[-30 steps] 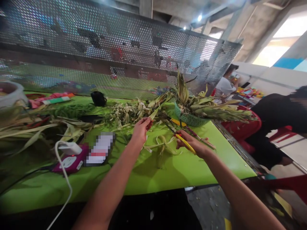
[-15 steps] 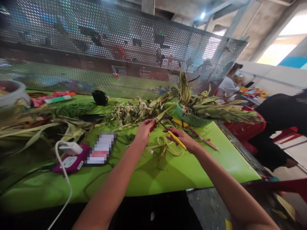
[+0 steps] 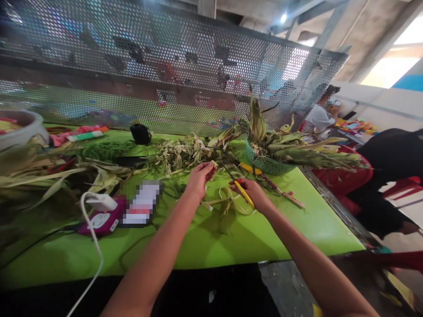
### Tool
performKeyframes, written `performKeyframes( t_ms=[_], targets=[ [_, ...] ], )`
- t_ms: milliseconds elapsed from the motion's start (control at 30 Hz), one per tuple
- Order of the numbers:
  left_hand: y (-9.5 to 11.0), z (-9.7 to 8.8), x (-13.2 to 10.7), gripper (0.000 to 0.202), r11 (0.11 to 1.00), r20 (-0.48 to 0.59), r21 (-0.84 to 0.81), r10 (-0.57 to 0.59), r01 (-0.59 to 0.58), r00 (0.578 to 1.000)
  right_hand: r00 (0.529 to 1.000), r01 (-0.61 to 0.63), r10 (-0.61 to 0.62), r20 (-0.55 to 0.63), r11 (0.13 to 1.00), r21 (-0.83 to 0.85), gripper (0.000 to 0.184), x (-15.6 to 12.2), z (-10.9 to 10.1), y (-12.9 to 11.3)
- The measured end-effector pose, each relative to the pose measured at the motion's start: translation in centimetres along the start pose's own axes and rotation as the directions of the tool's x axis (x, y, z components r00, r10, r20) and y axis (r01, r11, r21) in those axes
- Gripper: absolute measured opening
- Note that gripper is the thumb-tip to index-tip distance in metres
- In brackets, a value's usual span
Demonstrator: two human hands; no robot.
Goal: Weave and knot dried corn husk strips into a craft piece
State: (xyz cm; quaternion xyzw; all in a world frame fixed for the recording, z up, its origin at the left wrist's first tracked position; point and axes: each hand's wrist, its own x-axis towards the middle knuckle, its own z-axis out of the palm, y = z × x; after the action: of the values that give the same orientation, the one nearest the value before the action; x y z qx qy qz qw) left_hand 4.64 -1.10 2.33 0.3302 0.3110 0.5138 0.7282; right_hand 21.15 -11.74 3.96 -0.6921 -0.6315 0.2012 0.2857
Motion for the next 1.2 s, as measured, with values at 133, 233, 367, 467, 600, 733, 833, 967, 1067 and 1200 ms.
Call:
performKeyframes(
  t_ms=[133, 233, 367, 467, 600, 733, 833, 967, 1067, 1200],
  targets=[
    [0.7, -0.1, -0.3, 0.033, 0.999, -0.001, -0.039, 0.011, -0.011, 1.0, 0.994, -0.086, 0.046, -0.102, 0.899, -0.43, 0.047, 0.0, -0.7, 3.6],
    [1.0, 0.0, -0.5, 0.031, 0.999, 0.009, -0.03, 0.018, -0.017, 1.0, 0.998, -0.026, 0.053, 0.033, 0.829, -0.559, 0.048, -0.5, -2.3, 4.8],
    [1.0, 0.3, -0.6, 0.029, 0.997, 0.046, -0.008, 0.072, -0.072, 0.996, 0.993, 0.065, -0.1, -0.066, 0.914, -0.4, 0.033, 0.0, -3.5, 2.0],
    [0.9, 0.7, -0.7, 0.028, 0.991, 0.066, 0.031, 0.126, -0.128, 0.99, 0.949, 0.191, -0.178, -0.262, 0.981, 0.025, 0.033, 1.5, -2.4, -1.9],
    [1.4, 0.7, -1.6, 0.024, 0.981, 0.089, 0.068, 0.174, -0.18, 0.981, 0.949, 0.226, -0.122, -0.29, 0.905, 0.36, 0.037, 3.6, 0.6, -5.7],
    [2.6, -0.2, -3.2, 0.019, 0.978, 0.054, 0.099, 0.179, -0.184, 0.982, 0.923, 0.243, -0.13, -0.363, 0.926, 0.287, 0.028, 3.8, 2.5, -7.3],
    [3.3, -1.0, -4.0, 0.018, 0.974, -0.001, 0.132, 0.185, -0.183, 0.983, 0.914, 0.265, -0.177, -0.365, 0.942, 0.207, 0.024, 3.5, 3.1, -8.0],
    [3.4, -1.9, -4.5, 0.018, 0.956, -0.023, 0.2, 0.224, -0.215, 0.974, 0.917, 0.277, -0.214, -0.336, 0.949, 0.152, 0.019, 3.2, 3.7, -8.5],
    [3.2, -2.9, -4.6, 0.017, 0.934, 0.017, 0.273, 0.235, -0.23, 0.972, 0.901, 0.316, -0.277, -0.333, 0.946, 0.069, 0.013, 3.0, 4.0, -8.5],
    [3.6, -5.8, -5.3, 0.02, 0.783, 0.237, 0.54, 0.211, -0.309, 0.948, 0.921, 0.302, -0.267, -0.283, 0.949, 0.089, 0.012, 2.9, 4.2, -7.2]
  ],
)
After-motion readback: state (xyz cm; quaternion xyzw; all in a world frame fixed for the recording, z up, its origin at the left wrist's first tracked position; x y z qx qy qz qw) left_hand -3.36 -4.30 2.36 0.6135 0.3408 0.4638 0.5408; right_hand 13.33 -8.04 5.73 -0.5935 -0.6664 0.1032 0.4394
